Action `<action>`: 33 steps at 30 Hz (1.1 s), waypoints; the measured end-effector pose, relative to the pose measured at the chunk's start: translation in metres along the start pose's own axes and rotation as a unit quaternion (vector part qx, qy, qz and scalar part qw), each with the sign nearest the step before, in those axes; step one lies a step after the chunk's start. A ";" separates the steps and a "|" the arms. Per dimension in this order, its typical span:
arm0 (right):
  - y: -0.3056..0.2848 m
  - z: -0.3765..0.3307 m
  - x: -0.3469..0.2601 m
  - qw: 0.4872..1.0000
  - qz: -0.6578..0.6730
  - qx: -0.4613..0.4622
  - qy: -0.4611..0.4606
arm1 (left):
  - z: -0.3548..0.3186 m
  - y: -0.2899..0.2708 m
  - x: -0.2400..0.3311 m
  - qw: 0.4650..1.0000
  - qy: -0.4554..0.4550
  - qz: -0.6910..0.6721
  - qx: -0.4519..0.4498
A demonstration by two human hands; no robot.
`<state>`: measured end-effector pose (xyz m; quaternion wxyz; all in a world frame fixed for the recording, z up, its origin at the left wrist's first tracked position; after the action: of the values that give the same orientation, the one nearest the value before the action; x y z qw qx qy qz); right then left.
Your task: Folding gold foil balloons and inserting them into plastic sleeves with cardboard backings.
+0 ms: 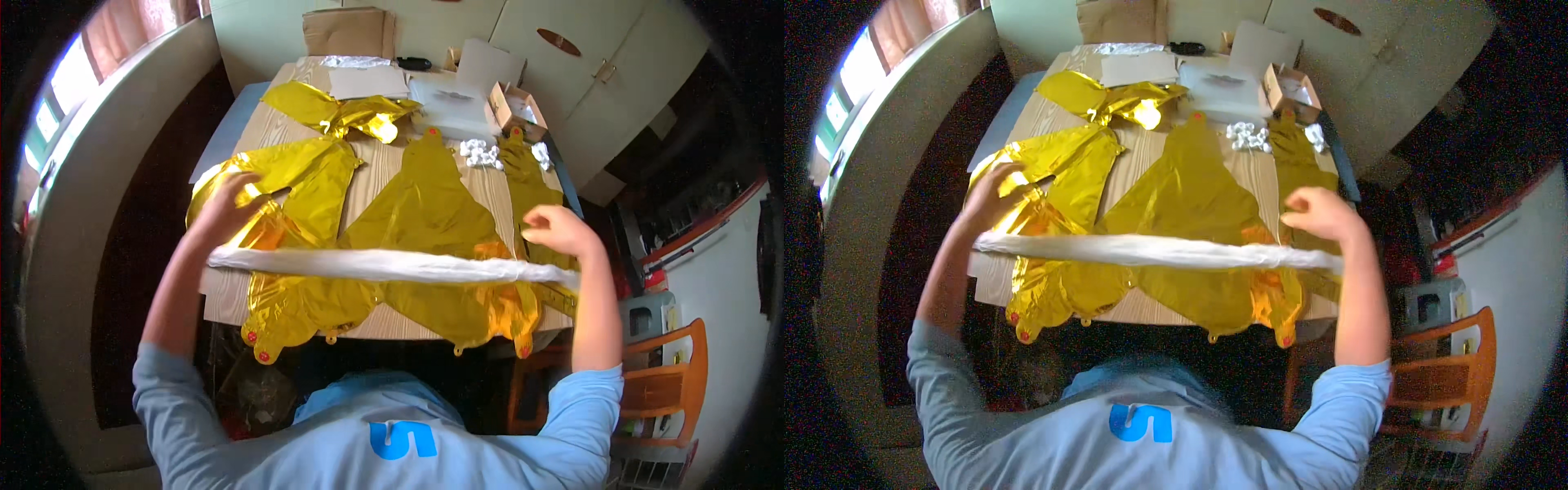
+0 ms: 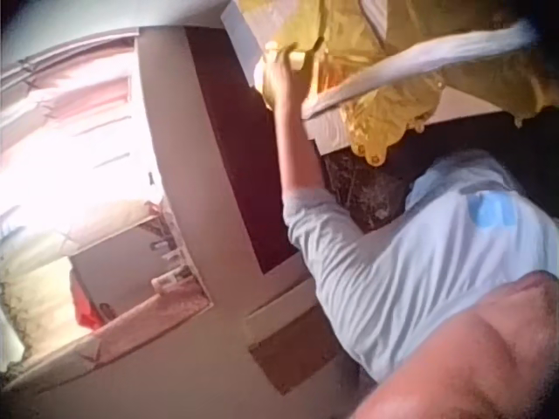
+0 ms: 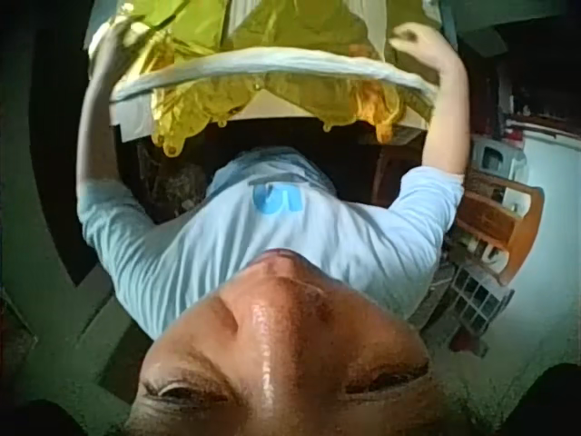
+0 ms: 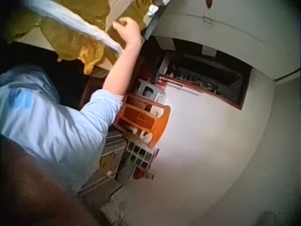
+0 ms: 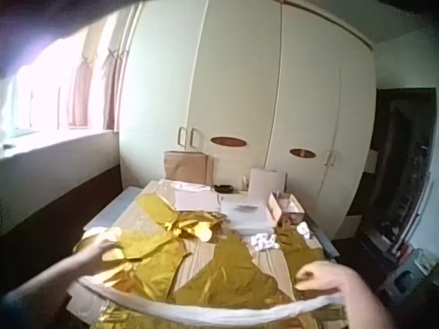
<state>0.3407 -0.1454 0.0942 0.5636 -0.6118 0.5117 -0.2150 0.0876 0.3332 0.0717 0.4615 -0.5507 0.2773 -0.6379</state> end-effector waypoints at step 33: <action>0.033 0.293 -0.155 0.952 0.225 -0.179 0.107 | 0.207 0.138 0.009 0.988 0.017 0.108 -0.105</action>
<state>0.5149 0.1316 0.0334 0.4204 -0.5451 0.7236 -0.0511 0.3257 0.2995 0.0060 0.4627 -0.5521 0.4081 -0.5609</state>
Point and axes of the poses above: each hand's wrist, its own z-axis towards the middle knuckle, its own y-axis out of the palm, x = y × z, the point moved 10 cm from there along z, towards the middle knuckle, and after that the axes turned 12 degrees about y, right-handed, at the moved point
